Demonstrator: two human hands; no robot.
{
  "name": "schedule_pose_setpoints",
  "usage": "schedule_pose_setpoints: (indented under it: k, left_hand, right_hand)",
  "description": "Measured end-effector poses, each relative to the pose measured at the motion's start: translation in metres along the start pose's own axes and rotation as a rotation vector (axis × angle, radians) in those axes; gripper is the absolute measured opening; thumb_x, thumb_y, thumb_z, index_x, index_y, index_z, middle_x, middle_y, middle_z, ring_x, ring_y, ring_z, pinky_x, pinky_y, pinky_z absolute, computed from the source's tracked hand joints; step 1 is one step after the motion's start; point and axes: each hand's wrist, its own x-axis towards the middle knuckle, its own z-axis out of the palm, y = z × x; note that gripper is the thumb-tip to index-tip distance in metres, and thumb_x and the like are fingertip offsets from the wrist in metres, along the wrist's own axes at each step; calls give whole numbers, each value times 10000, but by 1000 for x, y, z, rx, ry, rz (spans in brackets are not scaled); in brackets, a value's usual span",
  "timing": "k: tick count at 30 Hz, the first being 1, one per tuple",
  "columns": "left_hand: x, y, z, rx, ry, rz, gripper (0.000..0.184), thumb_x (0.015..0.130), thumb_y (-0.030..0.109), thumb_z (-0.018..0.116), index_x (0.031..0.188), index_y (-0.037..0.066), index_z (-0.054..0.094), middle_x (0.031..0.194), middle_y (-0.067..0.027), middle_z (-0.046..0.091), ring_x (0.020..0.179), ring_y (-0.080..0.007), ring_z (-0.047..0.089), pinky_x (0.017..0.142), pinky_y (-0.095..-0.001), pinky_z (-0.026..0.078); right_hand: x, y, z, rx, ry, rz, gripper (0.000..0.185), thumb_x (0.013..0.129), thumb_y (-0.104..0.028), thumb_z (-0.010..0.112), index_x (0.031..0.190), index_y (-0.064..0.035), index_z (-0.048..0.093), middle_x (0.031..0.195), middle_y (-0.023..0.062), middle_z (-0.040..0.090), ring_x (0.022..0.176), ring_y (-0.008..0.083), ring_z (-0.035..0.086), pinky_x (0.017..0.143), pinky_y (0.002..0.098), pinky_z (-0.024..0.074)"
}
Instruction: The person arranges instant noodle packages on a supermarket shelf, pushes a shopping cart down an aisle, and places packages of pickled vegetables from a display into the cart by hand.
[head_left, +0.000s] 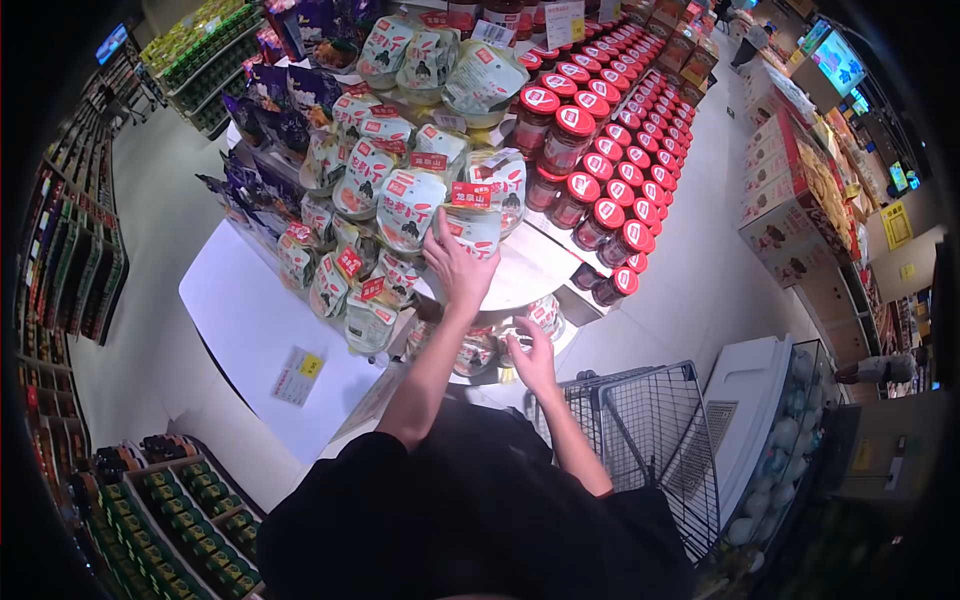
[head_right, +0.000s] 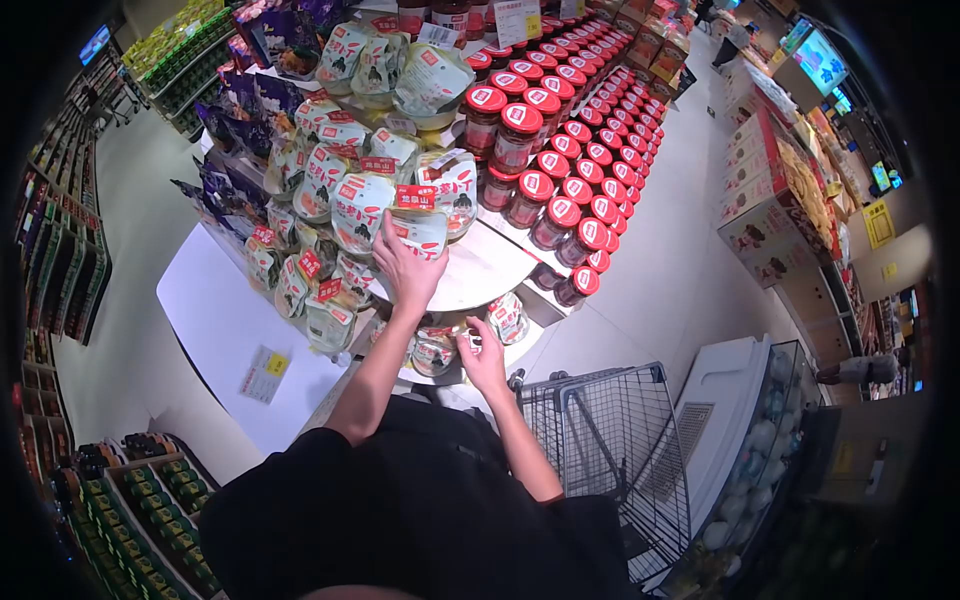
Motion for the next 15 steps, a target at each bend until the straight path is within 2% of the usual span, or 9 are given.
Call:
schedule_pose_setpoints:
  k: [5, 7, 10, 11, 15]
  left_hand:
    - [1, -1, -6, -59, -23, 41, 1154, 600, 189, 886, 1514, 62, 192, 1339, -243, 356, 1275, -420, 368, 1114, -515, 284]
    - [0, -5, -10, -132, -32, 89, 1149, 598, 189, 887, 1509, 55, 199, 1364, -237, 364, 1298, -413, 356, 1126, -504, 282]
    - [1, -3, -17, -181, -25, 87, 1109, 611, 160, 881, 1499, 58, 224, 1371, -244, 385, 1292, -417, 370, 1124, -510, 284]
    - [2, -3, -19, -224, -18, 78, 1085, 618, 156, 874, 1493, 63, 240, 1347, -256, 398, 1266, -433, 386, 1111, -524, 285]
    - [-4, -4, -38, -408, -69, 83, 1096, 634, 111, 878, 1500, 43, 209, 1443, -259, 353, 1337, -412, 371, 1132, -497, 298]
  right_hand:
    - [-16, 21, -13, 72, 94, 159, 364, 904, -139, 667, 1223, 19, 597, 1059, 172, 692, 901, 217, 694, 808, 342, 551]
    - [-17, 14, -18, 86, 121, 162, 336, 914, -125, 654, 1210, 23, 601, 997, 149, 711, 869, 188, 699, 799, 329, 557]
    - [-16, 12, -22, 67, 124, 126, 326, 917, -125, 653, 1199, 31, 602, 881, 94, 718, 815, 163, 699, 756, 307, 558]
    - [-14, 12, -23, 69, 130, 125, 326, 917, -125, 653, 1199, 31, 602, 881, 94, 718, 815, 163, 699, 756, 307, 558]
    - [-10, 12, -21, 130, 34, 191, 297, 922, -133, 659, 1185, 4, 627, 867, 65, 705, 810, 122, 672, 758, 285, 535]
